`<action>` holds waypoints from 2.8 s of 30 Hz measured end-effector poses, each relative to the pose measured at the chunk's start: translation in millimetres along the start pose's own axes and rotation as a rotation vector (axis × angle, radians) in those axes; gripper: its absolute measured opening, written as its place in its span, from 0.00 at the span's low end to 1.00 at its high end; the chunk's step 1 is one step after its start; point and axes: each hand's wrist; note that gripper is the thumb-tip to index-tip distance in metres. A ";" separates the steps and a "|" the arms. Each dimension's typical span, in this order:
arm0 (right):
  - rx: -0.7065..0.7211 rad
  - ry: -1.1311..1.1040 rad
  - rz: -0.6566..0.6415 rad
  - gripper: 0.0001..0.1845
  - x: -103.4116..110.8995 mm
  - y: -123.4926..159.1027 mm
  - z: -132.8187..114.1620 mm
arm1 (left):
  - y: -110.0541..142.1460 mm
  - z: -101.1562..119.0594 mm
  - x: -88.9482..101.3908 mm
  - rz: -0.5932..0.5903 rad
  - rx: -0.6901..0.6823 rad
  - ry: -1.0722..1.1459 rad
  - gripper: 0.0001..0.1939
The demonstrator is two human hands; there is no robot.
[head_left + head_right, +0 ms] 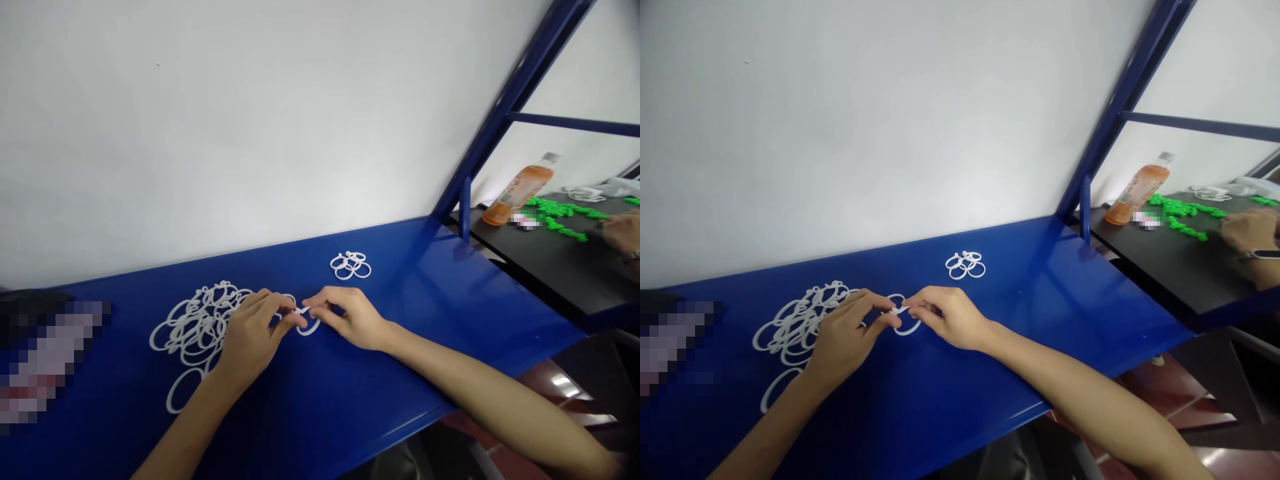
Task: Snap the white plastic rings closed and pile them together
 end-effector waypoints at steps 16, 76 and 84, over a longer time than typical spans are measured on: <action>0.227 0.039 -0.084 0.11 6.3 1.4 -8.2 | -2.9 4.7 3.1 -0.013 -0.059 0.090 0.16; 0.142 0.438 -0.106 0.19 22.9 -4.8 7.3 | -5.8 3.3 5.1 -0.288 0.314 0.366 0.12; 0.039 0.261 -0.151 0.14 9.7 -4.8 5.0 | -2.6 1.1 -1.7 -0.261 0.479 0.584 0.13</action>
Point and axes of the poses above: each hand's wrist, its own y-axis away from the middle knuckle, its own x-axis out of the back of the hand, z = x × y, and after that the axes turned 5 degrees about -x, right-handed
